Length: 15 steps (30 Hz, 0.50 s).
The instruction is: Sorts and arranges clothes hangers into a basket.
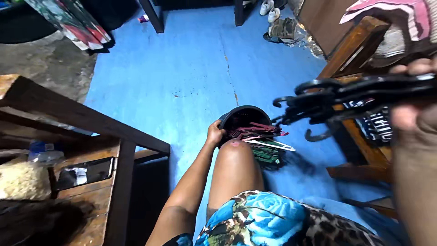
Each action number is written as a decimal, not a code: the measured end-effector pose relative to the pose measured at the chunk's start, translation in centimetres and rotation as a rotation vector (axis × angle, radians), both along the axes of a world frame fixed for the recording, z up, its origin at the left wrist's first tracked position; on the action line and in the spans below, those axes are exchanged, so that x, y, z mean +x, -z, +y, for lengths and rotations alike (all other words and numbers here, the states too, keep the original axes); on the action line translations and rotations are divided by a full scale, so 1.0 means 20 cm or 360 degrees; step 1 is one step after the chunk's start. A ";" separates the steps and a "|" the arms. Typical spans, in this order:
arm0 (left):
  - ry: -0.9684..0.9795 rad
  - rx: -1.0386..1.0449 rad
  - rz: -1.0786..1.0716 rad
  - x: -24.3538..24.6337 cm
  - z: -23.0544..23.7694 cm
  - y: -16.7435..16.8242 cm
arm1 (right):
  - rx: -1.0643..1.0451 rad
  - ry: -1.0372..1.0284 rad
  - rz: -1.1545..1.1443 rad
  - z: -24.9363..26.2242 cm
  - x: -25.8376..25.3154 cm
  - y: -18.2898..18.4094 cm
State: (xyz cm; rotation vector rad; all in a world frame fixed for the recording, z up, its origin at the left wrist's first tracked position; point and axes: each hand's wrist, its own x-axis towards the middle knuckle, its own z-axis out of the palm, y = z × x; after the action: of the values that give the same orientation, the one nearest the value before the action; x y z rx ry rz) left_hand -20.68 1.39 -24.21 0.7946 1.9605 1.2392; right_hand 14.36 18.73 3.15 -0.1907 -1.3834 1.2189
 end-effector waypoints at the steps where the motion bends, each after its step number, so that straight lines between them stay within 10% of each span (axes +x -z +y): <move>1: 0.0041 0.0015 0.0019 0.00 0.04 -0.03 | -0.0001 0.0000 0.0071 0.01 -0.08 -0.01; 8: 0.0169 0.0222 -0.0247 0.06 0.22 -0.12 | -0.0027 -0.0082 0.0266 0.06 -0.24 0.01; 15: 0.0325 0.0365 -0.0450 0.13 0.25 -0.16 | -0.0209 0.0179 0.0261 0.19 -0.38 0.41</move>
State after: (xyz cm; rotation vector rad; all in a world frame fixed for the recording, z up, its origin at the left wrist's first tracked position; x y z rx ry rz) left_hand -18.06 6.39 -21.04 0.8565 1.4930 1.3835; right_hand 6.74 22.60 -5.08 -0.2514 -1.1373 1.2046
